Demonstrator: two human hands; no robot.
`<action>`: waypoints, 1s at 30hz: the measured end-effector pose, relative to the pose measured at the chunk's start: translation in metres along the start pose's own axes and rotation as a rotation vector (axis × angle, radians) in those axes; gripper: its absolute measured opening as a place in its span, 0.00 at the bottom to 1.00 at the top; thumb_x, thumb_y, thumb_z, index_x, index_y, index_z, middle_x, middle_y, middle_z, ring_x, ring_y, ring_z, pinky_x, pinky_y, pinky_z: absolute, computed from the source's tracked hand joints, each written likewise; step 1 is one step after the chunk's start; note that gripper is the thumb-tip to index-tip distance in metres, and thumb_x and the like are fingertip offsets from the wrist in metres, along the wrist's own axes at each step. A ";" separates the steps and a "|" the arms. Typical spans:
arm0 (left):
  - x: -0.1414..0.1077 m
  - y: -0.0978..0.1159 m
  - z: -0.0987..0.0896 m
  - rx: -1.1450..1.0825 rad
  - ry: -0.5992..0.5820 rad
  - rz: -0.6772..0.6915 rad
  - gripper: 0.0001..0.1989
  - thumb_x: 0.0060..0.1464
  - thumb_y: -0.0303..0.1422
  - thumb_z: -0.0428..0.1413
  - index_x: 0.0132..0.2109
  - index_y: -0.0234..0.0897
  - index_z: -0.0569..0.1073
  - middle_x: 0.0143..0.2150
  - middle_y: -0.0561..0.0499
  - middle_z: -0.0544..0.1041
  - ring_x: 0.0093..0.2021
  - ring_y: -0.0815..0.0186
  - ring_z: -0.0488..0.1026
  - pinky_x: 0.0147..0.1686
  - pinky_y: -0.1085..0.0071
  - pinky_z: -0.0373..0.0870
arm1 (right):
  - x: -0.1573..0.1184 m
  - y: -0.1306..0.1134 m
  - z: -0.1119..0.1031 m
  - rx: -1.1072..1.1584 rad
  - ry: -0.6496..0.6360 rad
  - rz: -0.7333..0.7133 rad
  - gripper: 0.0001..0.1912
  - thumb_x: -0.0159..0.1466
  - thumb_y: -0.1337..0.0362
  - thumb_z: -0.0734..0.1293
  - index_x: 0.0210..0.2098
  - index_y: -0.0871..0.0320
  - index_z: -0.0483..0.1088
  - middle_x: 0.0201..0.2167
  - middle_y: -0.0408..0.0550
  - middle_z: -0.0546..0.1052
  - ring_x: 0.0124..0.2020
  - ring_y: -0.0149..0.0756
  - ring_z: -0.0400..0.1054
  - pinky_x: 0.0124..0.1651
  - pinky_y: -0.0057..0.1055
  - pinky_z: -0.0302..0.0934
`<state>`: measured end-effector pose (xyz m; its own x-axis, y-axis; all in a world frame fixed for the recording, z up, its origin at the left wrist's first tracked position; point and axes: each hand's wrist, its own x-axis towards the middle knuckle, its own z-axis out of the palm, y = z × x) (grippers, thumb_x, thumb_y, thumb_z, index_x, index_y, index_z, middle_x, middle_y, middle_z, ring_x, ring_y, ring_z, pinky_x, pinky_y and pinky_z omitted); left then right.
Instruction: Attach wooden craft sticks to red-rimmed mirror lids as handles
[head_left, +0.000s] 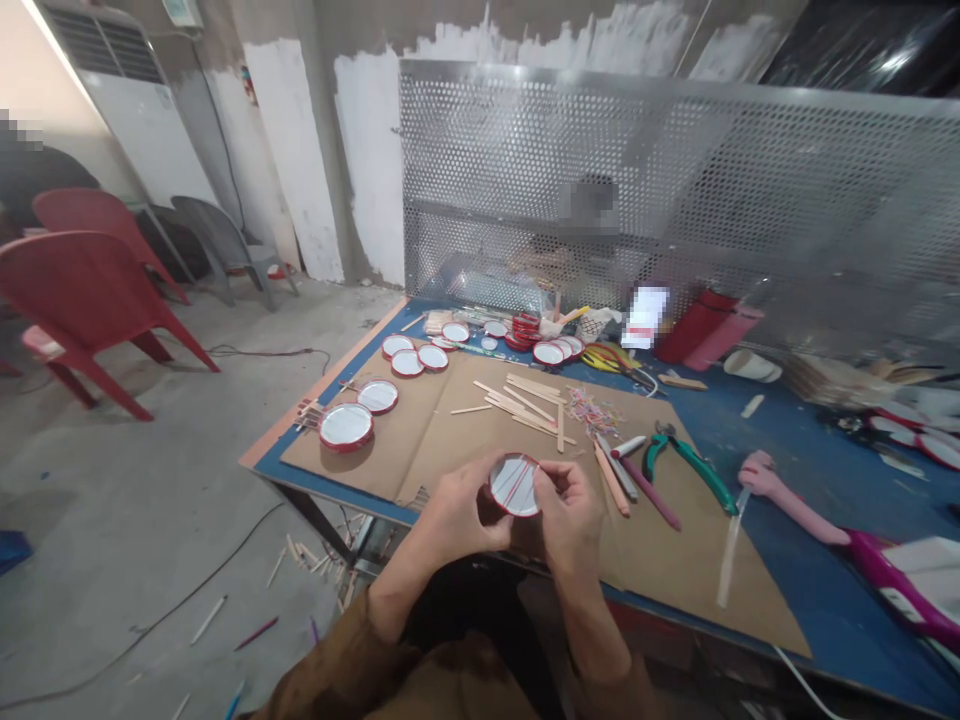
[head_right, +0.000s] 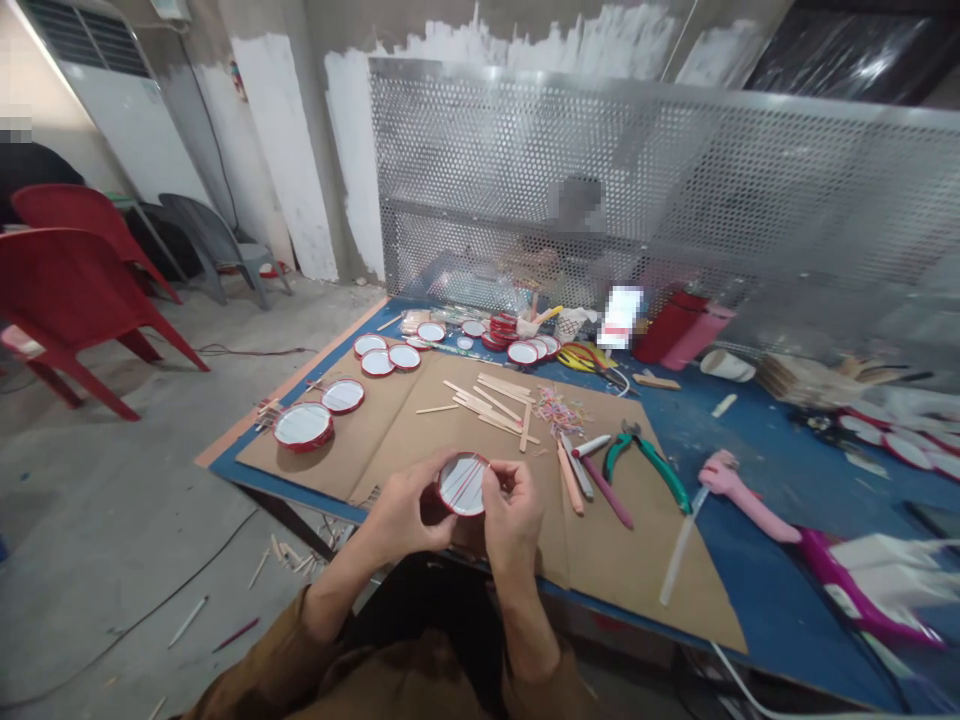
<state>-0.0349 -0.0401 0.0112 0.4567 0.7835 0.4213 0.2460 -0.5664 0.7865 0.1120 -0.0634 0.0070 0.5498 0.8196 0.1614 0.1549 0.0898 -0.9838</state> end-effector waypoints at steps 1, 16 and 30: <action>0.001 -0.001 0.000 -0.001 -0.006 0.001 0.33 0.41 0.27 0.58 0.58 0.36 0.63 0.54 0.44 0.73 0.49 0.60 0.73 0.48 0.67 0.71 | 0.000 0.001 0.000 0.004 0.002 0.004 0.12 0.53 0.55 0.68 0.30 0.57 0.68 0.24 0.45 0.74 0.25 0.36 0.70 0.28 0.32 0.67; 0.016 -0.021 -0.001 -0.569 -0.166 -0.402 0.39 0.42 0.37 0.63 0.60 0.34 0.58 0.40 0.47 0.75 0.35 0.67 0.74 0.35 0.70 0.73 | 0.009 0.019 -0.006 -0.008 -0.064 -0.004 0.15 0.57 0.53 0.67 0.36 0.58 0.68 0.29 0.46 0.74 0.30 0.37 0.70 0.32 0.32 0.67; 0.030 -0.026 -0.001 -0.479 -0.156 -0.531 0.14 0.46 0.39 0.55 0.36 0.33 0.69 0.27 0.54 0.69 0.25 0.71 0.64 0.24 0.75 0.60 | -0.004 0.022 -0.001 -0.156 -0.227 -0.095 0.15 0.62 0.53 0.63 0.39 0.58 0.71 0.33 0.50 0.77 0.32 0.36 0.71 0.35 0.30 0.66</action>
<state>-0.0287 -0.0016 0.0045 0.5052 0.8556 -0.1125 0.0831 0.0815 0.9932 0.1142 -0.0655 -0.0151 0.3315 0.9191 0.2130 0.3310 0.0982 -0.9385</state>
